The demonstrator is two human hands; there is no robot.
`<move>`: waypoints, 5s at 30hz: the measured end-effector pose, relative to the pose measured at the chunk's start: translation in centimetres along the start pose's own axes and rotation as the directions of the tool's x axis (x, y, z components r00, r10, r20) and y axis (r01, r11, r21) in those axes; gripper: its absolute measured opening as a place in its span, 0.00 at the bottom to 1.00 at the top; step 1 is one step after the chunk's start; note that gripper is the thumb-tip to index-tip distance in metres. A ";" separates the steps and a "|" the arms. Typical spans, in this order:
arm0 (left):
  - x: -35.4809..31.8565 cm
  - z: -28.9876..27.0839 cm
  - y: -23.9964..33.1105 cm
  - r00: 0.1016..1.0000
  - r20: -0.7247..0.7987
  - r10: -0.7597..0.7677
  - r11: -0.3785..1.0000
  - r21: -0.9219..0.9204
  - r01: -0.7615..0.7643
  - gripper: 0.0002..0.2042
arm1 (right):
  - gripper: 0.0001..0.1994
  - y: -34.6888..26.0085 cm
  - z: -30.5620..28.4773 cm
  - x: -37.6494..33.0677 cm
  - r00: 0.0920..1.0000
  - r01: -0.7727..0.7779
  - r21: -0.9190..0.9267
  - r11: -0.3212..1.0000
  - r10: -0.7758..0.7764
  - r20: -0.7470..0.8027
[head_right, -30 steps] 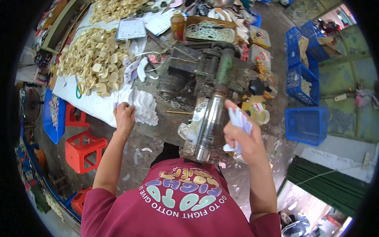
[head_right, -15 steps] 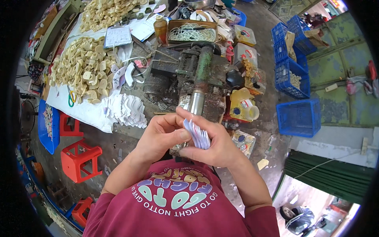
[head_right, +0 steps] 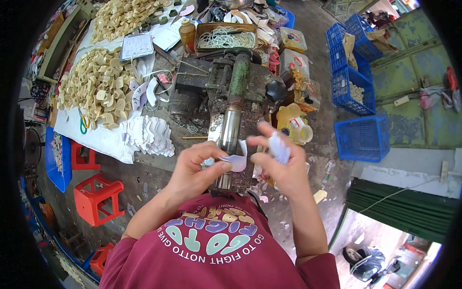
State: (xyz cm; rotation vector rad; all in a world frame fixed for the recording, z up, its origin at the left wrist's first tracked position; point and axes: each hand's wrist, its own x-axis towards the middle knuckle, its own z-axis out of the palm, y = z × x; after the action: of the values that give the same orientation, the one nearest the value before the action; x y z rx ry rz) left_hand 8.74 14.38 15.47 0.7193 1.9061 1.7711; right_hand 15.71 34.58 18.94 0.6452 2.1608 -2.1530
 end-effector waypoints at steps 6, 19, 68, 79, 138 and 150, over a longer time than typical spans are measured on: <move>-0.6 -0.9 -2.6 0.970 -0.223 0.093 0.941 0.338 -0.012 0.12 | 0.19 2.5 -0.1 1.2 0.992 -0.098 -0.242 0.965 0.074 -0.105; -2.0 -5.0 -9.6 0.818 -0.573 -0.051 0.981 0.123 0.148 0.04 | 0.25 2.4 0.8 2.5 0.998 -0.062 0.021 0.998 0.063 -0.020; -0.7 -1.3 -5.7 0.955 -0.232 0.182 0.844 0.535 -0.031 0.10 | 0.23 4.0 1.2 2.5 0.985 -0.171 -0.335 0.926 0.164 -0.049; -2.6 -9.7 -10.2 0.762 -0.647 0.012 0.954 0.236 0.186 0.01 | 0.28 1.7 0.3 2.3 0.985 -0.170 0.083 0.982 0.170 0.010; 0.4 2.6 -0.4 0.975 -0.216 -0.056 0.830 -0.553 -0.075 0.01 | 0.06 -0.1 0.0 -0.4 0.998 -0.062 0.079 0.995 0.064 -0.024; -1.4 -0.6 -7.1 0.916 -0.327 0.231 0.882 0.467 -0.056 0.11 | 0.05 4.4 1.7 2.9 0.998 -0.059 -0.392 0.918 0.050 -0.033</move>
State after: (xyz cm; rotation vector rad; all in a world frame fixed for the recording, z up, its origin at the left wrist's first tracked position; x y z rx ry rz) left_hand 8.92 12.73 8.37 0.7306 2.6439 1.6533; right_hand 13.95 33.59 13.78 0.6858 2.4487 -1.6142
